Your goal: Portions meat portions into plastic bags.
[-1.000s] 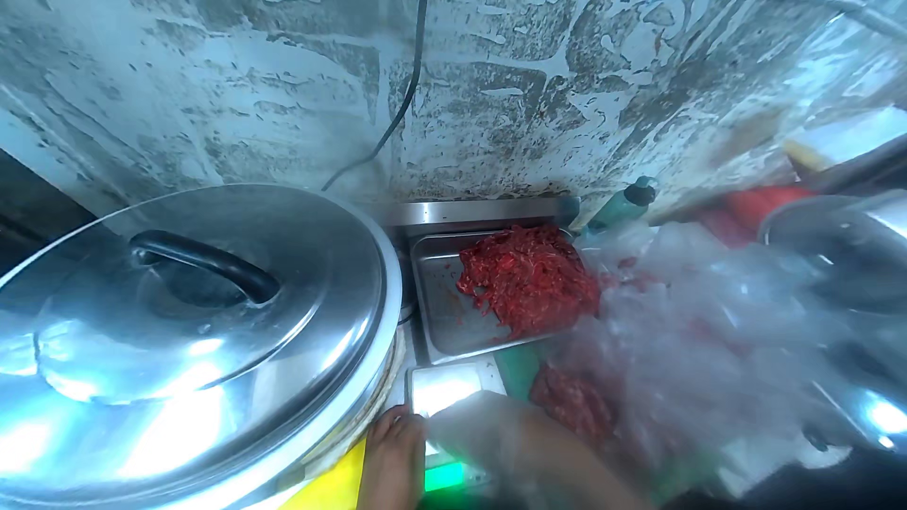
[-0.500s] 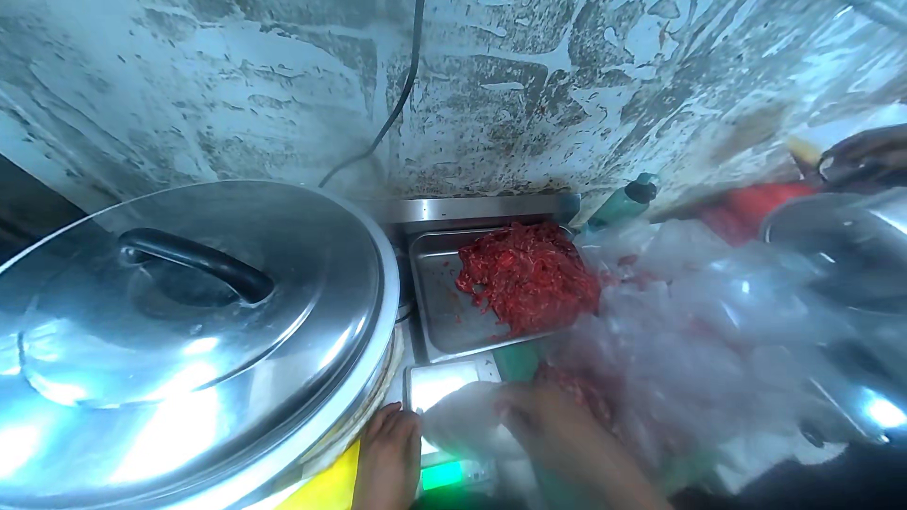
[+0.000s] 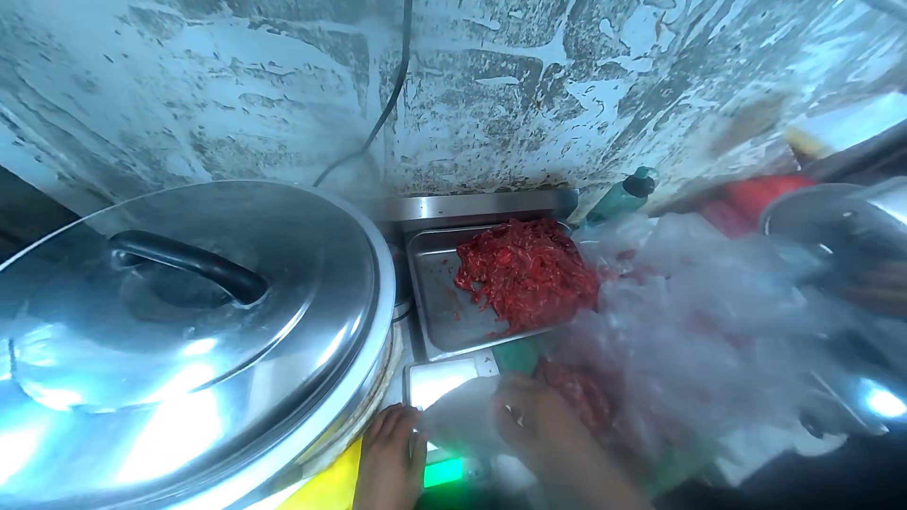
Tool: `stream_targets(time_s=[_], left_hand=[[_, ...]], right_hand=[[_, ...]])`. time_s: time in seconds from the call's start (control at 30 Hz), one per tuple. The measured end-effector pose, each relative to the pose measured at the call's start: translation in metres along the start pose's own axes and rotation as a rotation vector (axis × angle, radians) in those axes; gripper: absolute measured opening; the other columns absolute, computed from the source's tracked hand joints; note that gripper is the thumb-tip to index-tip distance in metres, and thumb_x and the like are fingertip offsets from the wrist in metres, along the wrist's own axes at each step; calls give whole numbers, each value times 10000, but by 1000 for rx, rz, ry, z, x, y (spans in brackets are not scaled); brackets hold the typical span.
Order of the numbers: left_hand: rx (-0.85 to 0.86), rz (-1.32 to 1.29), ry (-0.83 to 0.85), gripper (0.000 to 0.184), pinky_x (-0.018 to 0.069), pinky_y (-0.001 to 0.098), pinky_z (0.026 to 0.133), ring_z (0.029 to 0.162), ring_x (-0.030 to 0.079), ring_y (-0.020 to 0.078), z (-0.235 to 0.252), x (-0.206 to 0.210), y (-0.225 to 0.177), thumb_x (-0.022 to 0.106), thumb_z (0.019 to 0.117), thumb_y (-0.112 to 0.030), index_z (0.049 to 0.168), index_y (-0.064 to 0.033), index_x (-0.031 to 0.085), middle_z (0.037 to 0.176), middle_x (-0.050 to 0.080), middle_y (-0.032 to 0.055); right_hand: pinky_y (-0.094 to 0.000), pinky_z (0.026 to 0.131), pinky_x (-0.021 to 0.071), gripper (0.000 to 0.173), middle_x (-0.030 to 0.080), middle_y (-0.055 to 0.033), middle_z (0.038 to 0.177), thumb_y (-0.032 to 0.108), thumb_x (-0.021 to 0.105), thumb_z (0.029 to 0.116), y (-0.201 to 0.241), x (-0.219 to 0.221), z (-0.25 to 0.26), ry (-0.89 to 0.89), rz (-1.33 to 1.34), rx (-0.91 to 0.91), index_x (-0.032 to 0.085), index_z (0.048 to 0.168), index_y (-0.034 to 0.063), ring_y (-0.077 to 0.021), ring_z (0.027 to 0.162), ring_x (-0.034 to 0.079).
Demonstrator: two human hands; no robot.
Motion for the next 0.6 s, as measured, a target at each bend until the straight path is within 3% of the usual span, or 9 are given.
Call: stream_targets(time_s=[0.07, 0.17, 0.23, 0.3, 0.37, 0.4, 0.5, 0.6], left_hand=[[1, -2, -9, 282, 473, 472, 1090, 1270, 600, 243, -2, 0, 2, 621, 948, -307, 1146, -155, 751, 1218, 718, 14], [3, 4, 1, 295, 475, 473, 1081, 1268, 601, 246, -4, 2, 0, 614, 944, -317, 1152, -157, 749, 1223, 718, 11], [5, -12, 11, 290, 469, 474, 1090, 1276, 593, 241, -3, 2, -1, 616, 945, -309, 1156, -158, 746, 1231, 712, 8], [8, -19, 1, 291, 473, 470, 1086, 1276, 591, 233, -5, 2, -2, 619, 941, -307, 1162, -165, 744, 1230, 709, -1], [12, -17, 0, 301, 472, 468, 1087, 1282, 588, 231, -4, 3, -1, 615, 946, -312, 1179, -169, 741, 1233, 709, 0], [13, -12, 2, 307, 468, 461, 1091, 1282, 585, 226, -4, 4, 0, 608, 949, -318, 1186, -171, 738, 1236, 707, 0], [15, 1, -9, 324, 472, 450, 1088, 1270, 594, 216, -5, 3, 0, 612, 943, -317, 1206, -174, 734, 1235, 709, -2], [12, 5, 9, 327, 466, 454, 1094, 1279, 589, 223, -5, 5, 0, 619, 946, -317, 1218, -171, 729, 1239, 709, -3]], right_hand=[[-319, 787, 581, 256, 693, 16, 1064, 318, 547, 1009, 1, 0, 0, -5, -3, -18, 745, 963, 162, -91, 897, 663], [-456, 785, 556, 239, 711, -46, 908, 253, 510, 1004, -5, 8, 1, 111, -47, 95, 715, 1017, 130, -193, 851, 687], [-422, 734, 567, 233, 702, -26, 860, 235, 497, 1018, -12, 11, 4, 84, 43, 140, 701, 1110, 167, -164, 775, 681], [-390, 759, 584, 287, 715, -20, 924, 195, 492, 1034, -20, 24, 8, 119, 227, 146, 656, 1270, 183, -141, 799, 686], [-391, 880, 601, 420, 739, -43, 1082, 155, 495, 1046, -22, 41, 11, 254, 397, 147, 522, 1465, 182, -147, 941, 720], [-399, 925, 591, 447, 733, -48, 1133, 151, 510, 1040, -24, 48, 12, 297, 412, 150, 491, 1486, 170, -151, 1003, 715], [-432, 953, 575, 381, 730, -46, 1100, 188, 617, 977, -30, 57, 14, 335, 243, 188, 546, 1344, 114, -158, 1040, 706], [-477, 906, 572, 319, 717, -100, 1034, 222, 694, 918, -32, 69, 21, 374, 144, 126, 637, 1195, 76, -220, 988, 699]])
Point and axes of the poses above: each hand's wrist, its own z-axis towards the middle knuckle, its own x-axis out of the palm, y = z × x, the point moved 10 cm from there along z, towards the middle knuckle
